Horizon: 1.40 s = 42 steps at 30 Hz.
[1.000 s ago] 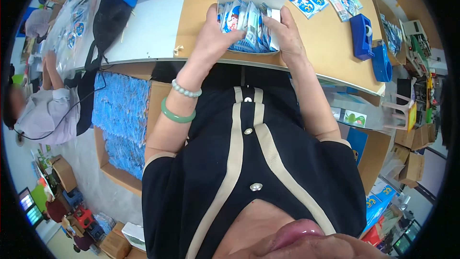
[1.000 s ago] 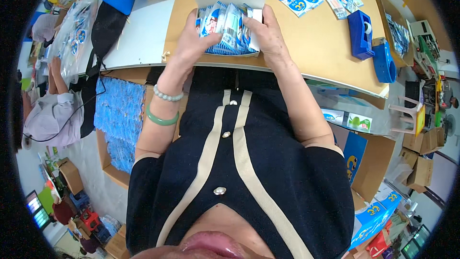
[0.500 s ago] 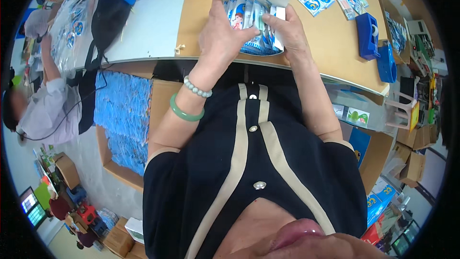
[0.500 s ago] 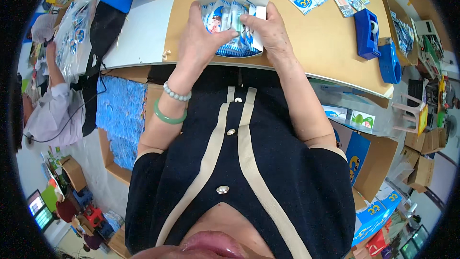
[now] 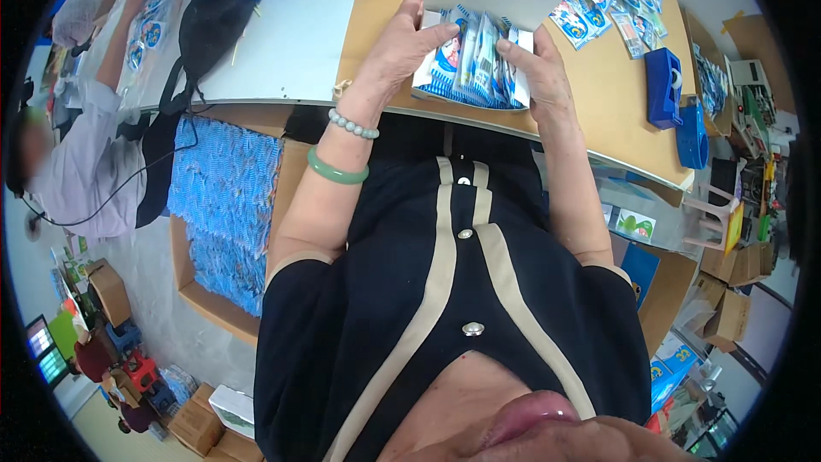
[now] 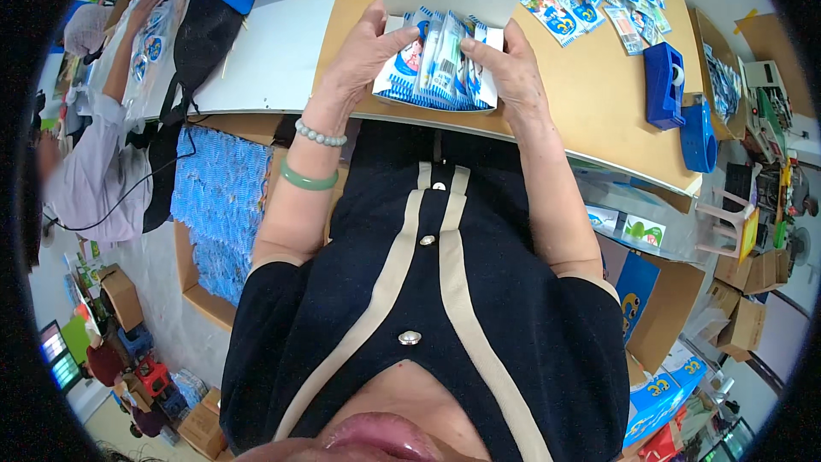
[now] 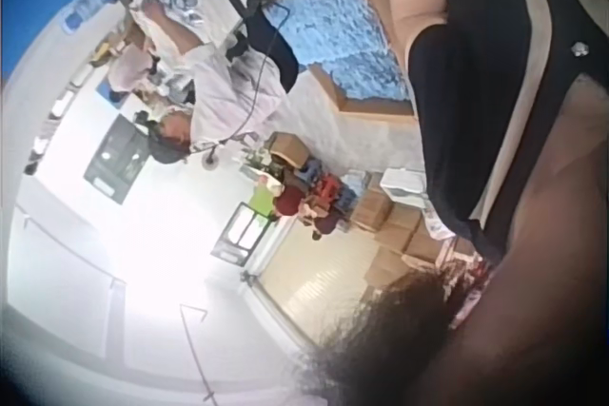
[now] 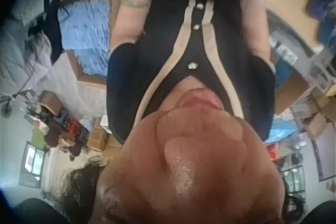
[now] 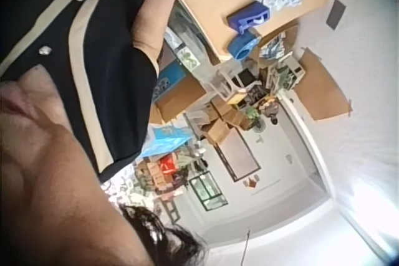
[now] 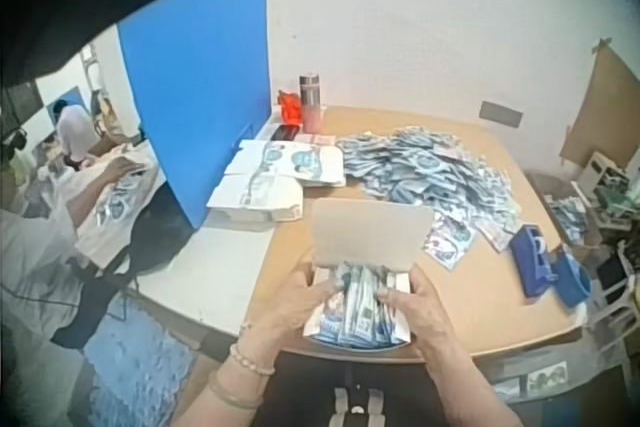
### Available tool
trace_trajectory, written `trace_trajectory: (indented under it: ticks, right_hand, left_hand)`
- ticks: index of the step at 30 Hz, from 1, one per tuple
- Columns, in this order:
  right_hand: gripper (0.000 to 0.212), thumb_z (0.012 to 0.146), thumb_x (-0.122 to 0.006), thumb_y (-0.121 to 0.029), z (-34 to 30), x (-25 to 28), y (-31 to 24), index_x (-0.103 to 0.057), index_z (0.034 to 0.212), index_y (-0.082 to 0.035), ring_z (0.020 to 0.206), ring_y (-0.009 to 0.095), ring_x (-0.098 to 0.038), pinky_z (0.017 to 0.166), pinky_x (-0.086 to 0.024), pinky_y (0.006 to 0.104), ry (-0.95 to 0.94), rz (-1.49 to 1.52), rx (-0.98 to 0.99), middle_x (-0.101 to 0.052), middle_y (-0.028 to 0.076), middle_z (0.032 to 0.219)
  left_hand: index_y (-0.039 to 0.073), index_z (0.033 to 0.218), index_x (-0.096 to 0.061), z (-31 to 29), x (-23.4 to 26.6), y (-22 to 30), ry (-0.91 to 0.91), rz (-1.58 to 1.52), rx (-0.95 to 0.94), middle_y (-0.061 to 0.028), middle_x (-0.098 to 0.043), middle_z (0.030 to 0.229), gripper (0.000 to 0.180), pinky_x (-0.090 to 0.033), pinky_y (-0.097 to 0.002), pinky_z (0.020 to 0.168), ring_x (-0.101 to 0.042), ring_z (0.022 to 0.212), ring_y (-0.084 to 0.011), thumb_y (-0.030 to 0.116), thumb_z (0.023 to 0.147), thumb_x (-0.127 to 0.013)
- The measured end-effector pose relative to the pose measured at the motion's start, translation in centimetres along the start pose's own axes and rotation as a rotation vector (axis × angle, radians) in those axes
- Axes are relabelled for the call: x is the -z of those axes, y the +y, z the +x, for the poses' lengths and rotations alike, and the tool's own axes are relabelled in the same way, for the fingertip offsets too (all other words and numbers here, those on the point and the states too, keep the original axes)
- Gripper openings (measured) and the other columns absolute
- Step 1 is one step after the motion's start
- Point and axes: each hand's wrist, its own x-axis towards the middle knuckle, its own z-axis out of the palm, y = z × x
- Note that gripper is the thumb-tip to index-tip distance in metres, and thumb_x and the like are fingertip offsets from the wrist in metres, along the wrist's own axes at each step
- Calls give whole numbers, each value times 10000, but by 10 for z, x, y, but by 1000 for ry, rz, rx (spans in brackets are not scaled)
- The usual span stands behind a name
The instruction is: Sorting and packing small blue product packets into white cardboard boxes on a workbench.
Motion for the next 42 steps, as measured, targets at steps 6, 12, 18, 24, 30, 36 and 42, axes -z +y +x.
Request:
trace_trajectory:
  ticks: [6,12,18,24,30,36,42]
  right_hand:
    - [467,832,-661,-110,9,6,11,-515,1266,-24,1038,149,-573,902,-459,298,-22,12,38,-597,54,1157]
    - [444,824,-650,-106,14,23,13,-550,1246,-11,1066,185,-558,973,-394,326,31,-194,89,-581,81,1213]
    - [435,813,-685,-170,49,66,31,-606,1203,3,1226,259,-487,1063,-338,346,-309,51,169,-519,162,1316]
    - [471,881,-609,-323,26,64,-5,-591,1254,-36,1369,280,-330,1122,-244,389,-397,-814,233,-408,153,1444]
    - [524,911,-503,-501,-5,57,-30,-552,1322,-179,1406,296,-256,1146,-203,398,-519,-1156,591,-364,92,1485]
    - [554,897,-503,-523,-18,65,2,-526,1335,-185,1420,279,-222,1154,-197,461,-423,-1211,650,-384,26,1476]
    - [503,906,-530,-424,-42,53,-22,-503,1340,-170,1413,289,-232,1149,-217,466,-412,-1454,743,-397,53,1462]
  left_hand:
    - [33,1379,-393,-3,9,1,85,24,68,-103,-572,1210,586,-532,-280,855,-596,1043,-140,74,861,-663]
    - [34,1114,-657,19,20,-11,-135,40,-5,-51,-672,990,335,-495,-273,862,-619,949,-137,80,790,-731]
    - [69,1106,-687,39,35,-6,-272,335,-301,-136,-622,1199,329,-422,-327,1011,-548,1170,-231,33,781,-649]
    - [176,1312,-556,1,34,20,-377,1403,-546,-54,-465,1418,458,-227,-493,1133,-315,1382,-267,90,863,-532]
    - [31,1261,-545,-31,24,56,-486,1417,-614,-165,-543,1292,462,-316,-428,1081,-425,1283,-333,207,840,-620]
    - [218,1354,-505,-42,5,40,-358,1621,-642,-42,-452,1428,591,-188,-537,1130,-289,1398,-251,264,793,-683]
    - [194,1283,-558,-45,9,14,-231,1583,-774,-53,-552,1324,543,-297,-464,1104,-414,1320,-253,61,766,-656]
